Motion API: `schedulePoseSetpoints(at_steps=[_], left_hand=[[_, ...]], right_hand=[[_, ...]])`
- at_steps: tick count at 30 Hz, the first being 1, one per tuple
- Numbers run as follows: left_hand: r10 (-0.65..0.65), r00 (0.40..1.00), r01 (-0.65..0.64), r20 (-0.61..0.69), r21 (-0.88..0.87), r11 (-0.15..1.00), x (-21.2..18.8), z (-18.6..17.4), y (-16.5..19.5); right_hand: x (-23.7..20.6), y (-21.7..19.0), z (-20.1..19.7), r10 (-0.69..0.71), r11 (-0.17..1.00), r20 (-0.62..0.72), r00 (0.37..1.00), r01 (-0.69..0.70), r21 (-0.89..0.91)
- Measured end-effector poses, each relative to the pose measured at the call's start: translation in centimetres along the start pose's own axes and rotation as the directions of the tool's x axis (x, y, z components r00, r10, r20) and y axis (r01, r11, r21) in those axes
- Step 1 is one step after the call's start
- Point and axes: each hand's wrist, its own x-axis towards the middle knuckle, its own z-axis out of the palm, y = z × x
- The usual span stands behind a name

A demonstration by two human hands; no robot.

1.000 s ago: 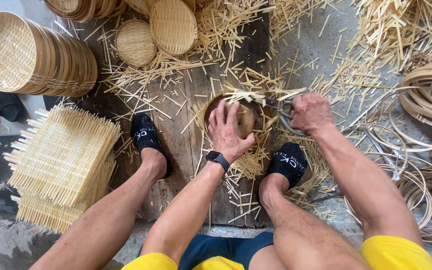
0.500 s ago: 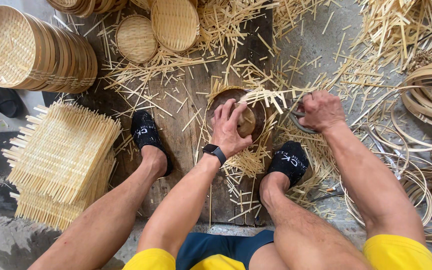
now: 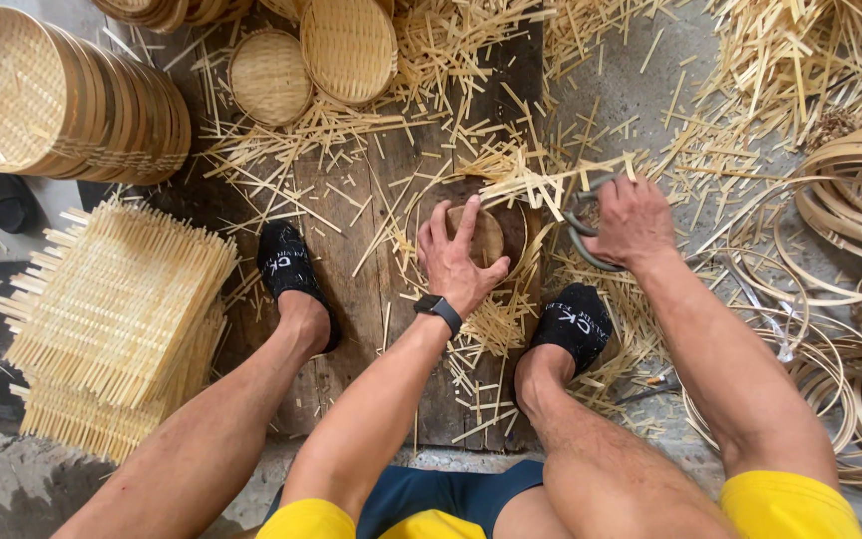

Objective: The person sits on the floor of a bamboo craft workshop and trims excess bamboo strips from the edge of a round woven bamboo sieve base using scissors. They fit a woven bamboo mat onto the round base, press the strips into place, and set finished woven pieces onto a stack of completed sieves.

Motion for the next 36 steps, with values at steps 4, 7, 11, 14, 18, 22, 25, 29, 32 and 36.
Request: schedulePoseSetpoints(at_steps=[4, 7, 11, 14, 18, 22, 25, 29, 32, 36], left_hand=[[0.088, 0.988, -0.093, 0.127, 0.036, 0.995, 0.8, -0.5, -0.9], [0.127, 0.966, -0.145, 0.225, 0.068, 0.987, 1.4, -1.7, -1.2], [0.154, 0.933, -0.177, 0.325, 0.044, 0.983, 2.0, -2.9, -0.9], [0.206, 0.873, -0.267, 0.442, 0.079, 0.961, 2.7, -3.5, -1.1], [0.266, 0.826, -0.348, 0.497, 0.079, 0.934, 3.8, -4.1, -1.6], [0.198, 0.897, -0.254, 0.395, 0.094, 0.963, 2.7, -3.7, -1.1], [-0.017, 0.949, -0.002, 0.315, 0.058, 0.998, 1.5, -2.9, -0.6], [0.071, 0.995, -0.075, 0.073, 0.052, 0.996, 3.6, -2.4, -2.0], [-0.137, 0.988, 0.143, 0.068, -0.092, 0.985, 7.4, -2.1, -3.2], [-0.269, 0.93, 0.303, 0.251, -0.108, 0.947, 10.1, -1.3, -1.9]], right_hand=[[0.6, -0.8, 0.6, 0.004, 1.0, -0.075, 0.997, -0.006, -0.023], [0.4, -0.2, 0.9, 0.044, 0.999, 0.265, 0.963, -0.038, -0.03], [0.2, 0.6, 0.4, -0.009, 1.0, 0.111, 0.994, 0.01, -0.008], [0.8, -0.2, -0.3, -0.021, 0.995, 0.091, 0.996, 0.029, -0.093], [1.7, -0.6, -1.1, 0.065, 0.998, 0.432, 0.9, -0.063, -0.02], [1.3, 1.5, -0.6, 0.405, 0.783, 0.585, 0.702, -0.597, 0.175], [0.3, 3.1, 0.1, 0.656, 0.524, 0.494, 0.57, -0.816, 0.245], [-1.7, 2.2, 0.2, 0.71, 0.543, 0.37, 0.599, -0.801, 0.253], [-2.5, -1.2, -1.0, 0.587, 0.62, 0.147, 0.796, -0.558, 0.551], [-1.0, -6.4, -1.7, 0.284, 0.179, 0.59, 0.756, -0.646, 0.742]])
